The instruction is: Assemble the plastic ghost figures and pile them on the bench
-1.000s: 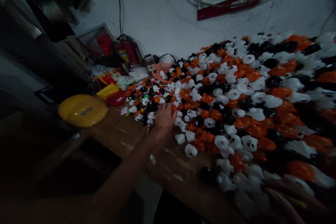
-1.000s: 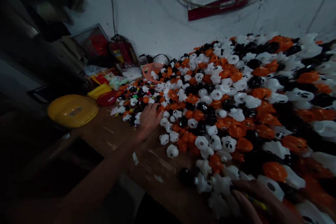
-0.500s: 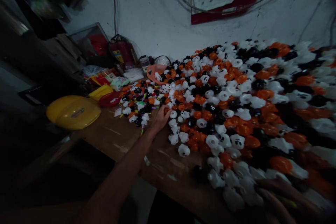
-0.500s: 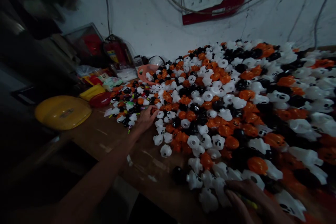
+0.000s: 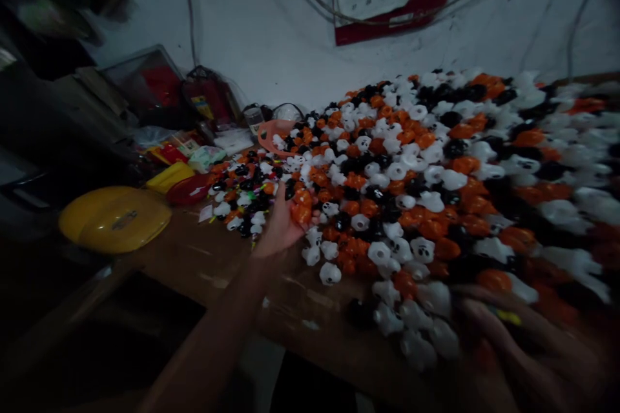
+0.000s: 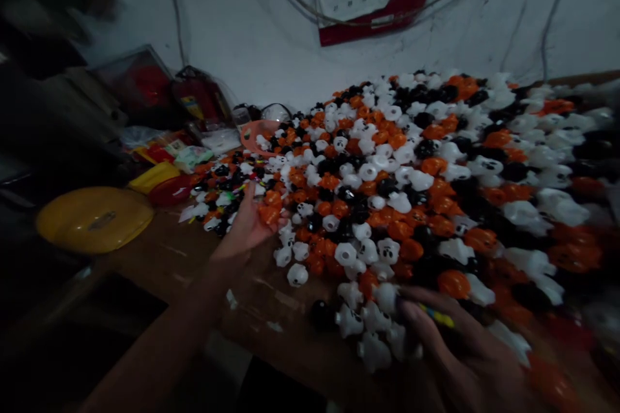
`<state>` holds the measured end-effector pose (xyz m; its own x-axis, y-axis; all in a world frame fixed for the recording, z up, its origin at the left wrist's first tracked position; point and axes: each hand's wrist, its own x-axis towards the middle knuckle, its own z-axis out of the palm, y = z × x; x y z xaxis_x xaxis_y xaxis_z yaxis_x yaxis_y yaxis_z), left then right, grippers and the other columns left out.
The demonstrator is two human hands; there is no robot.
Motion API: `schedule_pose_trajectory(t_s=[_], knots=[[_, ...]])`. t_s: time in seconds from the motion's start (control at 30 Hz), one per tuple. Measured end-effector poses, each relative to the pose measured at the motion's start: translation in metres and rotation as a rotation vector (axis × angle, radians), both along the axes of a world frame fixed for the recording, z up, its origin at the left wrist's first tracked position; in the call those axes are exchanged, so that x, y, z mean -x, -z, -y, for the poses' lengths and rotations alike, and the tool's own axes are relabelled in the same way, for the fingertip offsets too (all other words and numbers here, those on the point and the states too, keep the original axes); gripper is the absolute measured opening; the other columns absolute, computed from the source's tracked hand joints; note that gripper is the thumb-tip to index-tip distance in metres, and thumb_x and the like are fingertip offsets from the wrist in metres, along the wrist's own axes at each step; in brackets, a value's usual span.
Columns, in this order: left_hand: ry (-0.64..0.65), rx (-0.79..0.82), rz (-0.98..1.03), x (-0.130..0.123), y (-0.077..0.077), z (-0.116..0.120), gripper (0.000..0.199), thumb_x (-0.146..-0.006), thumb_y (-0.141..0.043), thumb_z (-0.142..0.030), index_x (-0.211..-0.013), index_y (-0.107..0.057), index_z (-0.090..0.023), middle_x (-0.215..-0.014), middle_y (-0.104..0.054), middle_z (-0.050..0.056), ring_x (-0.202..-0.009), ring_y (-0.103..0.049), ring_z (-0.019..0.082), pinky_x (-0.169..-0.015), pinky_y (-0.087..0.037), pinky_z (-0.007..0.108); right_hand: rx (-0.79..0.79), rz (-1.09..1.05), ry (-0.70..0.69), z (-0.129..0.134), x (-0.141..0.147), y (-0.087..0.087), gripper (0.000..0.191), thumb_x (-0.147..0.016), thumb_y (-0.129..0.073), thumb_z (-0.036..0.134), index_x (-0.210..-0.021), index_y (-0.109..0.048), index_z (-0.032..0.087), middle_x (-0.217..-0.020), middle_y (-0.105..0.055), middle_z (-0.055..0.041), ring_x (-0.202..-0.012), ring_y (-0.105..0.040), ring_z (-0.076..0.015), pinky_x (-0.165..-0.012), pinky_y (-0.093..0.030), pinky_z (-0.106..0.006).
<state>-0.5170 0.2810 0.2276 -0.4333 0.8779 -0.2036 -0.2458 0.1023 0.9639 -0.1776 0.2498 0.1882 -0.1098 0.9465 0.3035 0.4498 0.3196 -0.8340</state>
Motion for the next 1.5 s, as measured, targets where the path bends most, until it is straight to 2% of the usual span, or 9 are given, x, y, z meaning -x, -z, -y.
schedule_pose_trajectory(t_s=[0.1,0.17,0.33,0.47,0.57,0.8,0.97,1.27,1.5], knots=[[0.294,0.041,0.297,-0.048,-0.003,0.010,0.041,-0.082,-0.045,-0.050,-0.099,-0.057,-0.014,-0.084,-0.060,0.008,-0.053,-0.050,0.010,-0.037,-0.031,0.018,0.170,-0.176,-0.058,-0.003,0.025,-0.028,0.028,-0.076,-0.064,0.048,-0.089,-0.068,0.023,-0.078,-0.069,-0.0036,-0.067,-0.066,-0.0182,-0.050,-0.052,-0.022],[0.429,0.072,0.276,-0.082,0.000,0.018,0.033,-0.081,-0.053,-0.037,-0.107,-0.055,-0.018,-0.088,-0.059,0.005,-0.049,-0.047,0.007,-0.036,-0.026,0.015,0.240,-0.313,-0.100,-0.010,0.029,-0.035,0.026,-0.076,-0.068,0.044,-0.090,-0.065,0.021,-0.068,-0.065,-0.0017,-0.059,-0.062,-0.0150,-0.048,-0.050,-0.021],[0.555,-0.055,-0.319,-0.144,0.009,0.041,0.040,-0.078,-0.065,-0.035,-0.114,-0.054,-0.021,-0.100,-0.063,0.005,-0.071,-0.059,0.012,-0.059,-0.047,0.021,0.360,-0.617,-0.229,-0.017,0.004,-0.033,0.023,-0.074,-0.072,0.033,-0.091,-0.062,0.020,-0.071,-0.063,0.0007,-0.053,-0.058,-0.0104,-0.049,-0.051,-0.022],[0.592,-0.154,-0.617,-0.168,0.011,0.046,0.032,-0.078,-0.064,-0.039,-0.104,-0.059,-0.022,-0.095,-0.065,0.003,-0.083,-0.062,0.018,-0.073,-0.049,0.028,0.378,-0.671,-0.245,-0.013,-0.009,-0.026,0.023,-0.075,-0.071,0.033,-0.090,-0.061,0.018,-0.069,-0.062,0.0010,-0.051,-0.057,-0.0103,-0.049,-0.052,-0.023],[0.553,-0.218,-0.742,-0.176,0.011,0.047,0.031,-0.078,-0.064,-0.042,-0.103,-0.059,-0.023,-0.094,-0.066,0.002,-0.082,-0.062,0.019,-0.075,-0.047,0.028,0.347,-0.643,-0.237,-0.011,-0.012,-0.023,0.022,-0.077,-0.069,0.033,-0.091,-0.061,0.018,-0.062,-0.058,0.0025,-0.049,-0.055,-0.0096,-0.047,-0.050,-0.022],[0.612,-0.213,-0.884,-0.176,0.017,0.052,0.034,-0.083,-0.057,-0.046,-0.109,-0.056,-0.025,-0.102,-0.065,0.000,-0.091,-0.061,0.018,-0.077,-0.045,0.026,0.228,-0.458,-0.304,-0.002,-0.021,-0.016,0.014,-0.081,-0.065,0.027,-0.094,-0.061,0.021,-0.083,-0.062,0.0001,-0.061,-0.058,-0.0094,-0.054,-0.050,-0.020],[0.683,-0.276,-0.960,-0.175,0.011,0.052,0.035,-0.084,-0.055,-0.046,-0.108,-0.053,-0.022,-0.096,-0.065,0.003,-0.080,-0.061,0.018,-0.069,-0.045,0.026,0.094,-0.195,-0.295,0.002,-0.029,-0.022,0.016,-0.081,-0.066,0.027,-0.095,-0.062,0.020,-0.086,-0.065,-0.0012,-0.069,-0.063,-0.0123,-0.064,-0.053,-0.023],[0.934,-0.248,-0.774,-0.180,0.002,0.071,0.027,-0.089,-0.052,-0.033,-0.112,-0.044,-0.021,-0.095,-0.060,0.002,-0.079,-0.057,0.015,-0.068,-0.042,0.023,-0.136,-0.096,-0.306,0.024,-0.036,-0.019,0.018,-0.080,-0.067,0.017,-0.096,-0.062,0.021,-0.090,-0.067,-0.0011,-0.077,-0.065,-0.0136,-0.072,-0.055,-0.025],[1.017,-0.231,-0.697,-0.185,-0.002,0.069,0.023,-0.091,-0.048,-0.037,-0.104,-0.042,-0.019,-0.090,-0.056,0.001,-0.073,-0.053,0.012,-0.065,-0.039,0.021,-0.084,-0.116,-0.237,0.026,-0.042,-0.012,0.014,-0.080,-0.067,0.020,-0.093,-0.063,0.020,-0.084,-0.066,-0.0002,-0.074,-0.063,-0.0119,-0.067,-0.052,-0.021]])
